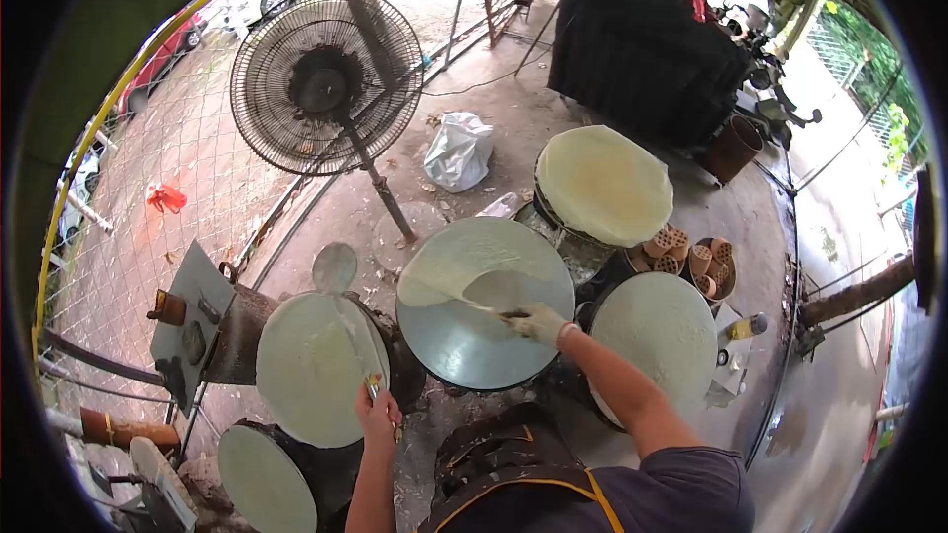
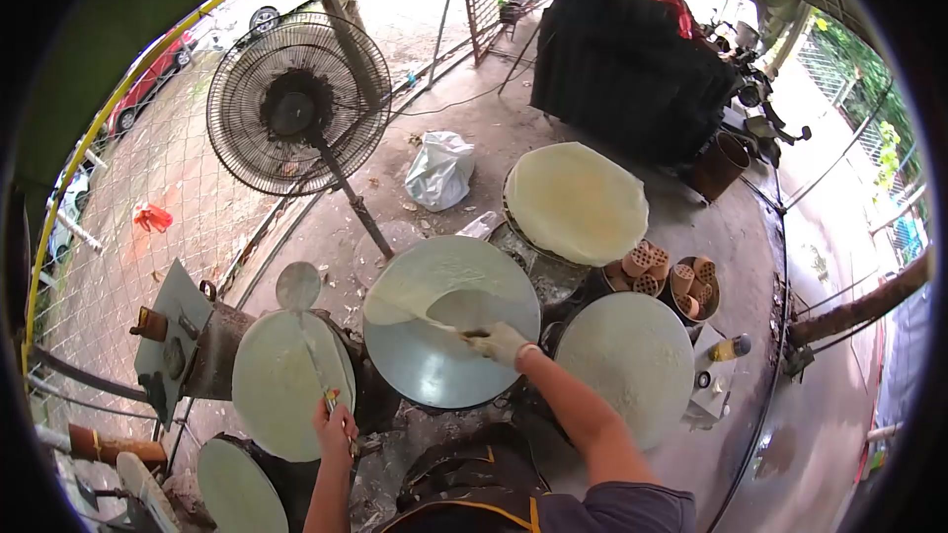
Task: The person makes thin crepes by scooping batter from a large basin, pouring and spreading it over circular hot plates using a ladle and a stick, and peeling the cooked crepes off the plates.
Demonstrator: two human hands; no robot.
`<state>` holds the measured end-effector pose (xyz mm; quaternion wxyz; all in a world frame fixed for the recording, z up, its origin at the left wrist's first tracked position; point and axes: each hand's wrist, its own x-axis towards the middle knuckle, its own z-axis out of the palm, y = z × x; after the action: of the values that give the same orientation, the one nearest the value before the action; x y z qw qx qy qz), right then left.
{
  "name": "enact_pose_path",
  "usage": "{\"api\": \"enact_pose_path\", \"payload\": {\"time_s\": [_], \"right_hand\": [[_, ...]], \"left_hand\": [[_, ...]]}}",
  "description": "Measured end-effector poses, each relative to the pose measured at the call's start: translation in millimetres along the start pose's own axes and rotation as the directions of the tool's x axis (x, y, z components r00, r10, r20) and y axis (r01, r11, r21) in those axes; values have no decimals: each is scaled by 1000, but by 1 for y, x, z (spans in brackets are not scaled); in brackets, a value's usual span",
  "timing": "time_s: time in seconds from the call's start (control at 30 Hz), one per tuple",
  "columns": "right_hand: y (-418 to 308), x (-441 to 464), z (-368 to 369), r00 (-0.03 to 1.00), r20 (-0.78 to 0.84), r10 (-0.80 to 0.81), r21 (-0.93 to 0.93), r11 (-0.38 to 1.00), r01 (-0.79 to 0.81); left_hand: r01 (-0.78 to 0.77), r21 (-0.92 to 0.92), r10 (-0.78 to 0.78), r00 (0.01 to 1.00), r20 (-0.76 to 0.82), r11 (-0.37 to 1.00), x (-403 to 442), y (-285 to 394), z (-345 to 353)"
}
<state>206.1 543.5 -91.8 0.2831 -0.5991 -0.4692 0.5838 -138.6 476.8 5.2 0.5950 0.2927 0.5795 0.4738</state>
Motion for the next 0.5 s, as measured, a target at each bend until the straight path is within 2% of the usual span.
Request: {"api": "enact_pose_path", "payload": {"time_s": [0.07, 0.17, 0.2, 0.27, 0.37, 0.4, 0.5], "right_hand": [[46, 14, -25, 990, -107, 91, 217, 974, -66], [15, 31, -25, 991, -134, 2, -59, 998, -10], [2, 23, -23, 998, 17, 67, -58, 996, -66], [-23, 1, -20, 933, 303, 194, -82, 981, -177], [22, -10, -47, 936, 282, 208, 143, 956, -256], [75, 29, -53, 974, 190, 126, 389, 901, -192], [-24, 28, -53, 983, 93, 155, 231, 957, -173]], "left_hand": [[13, -66, -17, 998, -67, 998, -14, -2, -6], [1, -140, -22, 989, -147, 990, -32, -10, -14], [-13, -165, -14, 987, -162, 986, -38, -12, -15], [-19, -197, -20, 981, -195, 980, -53, -16, -20], [-20, -250, -48, 964, -263, 968, -73, -23, -26], [-14, -268, -67, 954, -292, 963, -82, -26, -29], [-32, -333, -95, 929, -359, 942, -96, -31, -29]]}}
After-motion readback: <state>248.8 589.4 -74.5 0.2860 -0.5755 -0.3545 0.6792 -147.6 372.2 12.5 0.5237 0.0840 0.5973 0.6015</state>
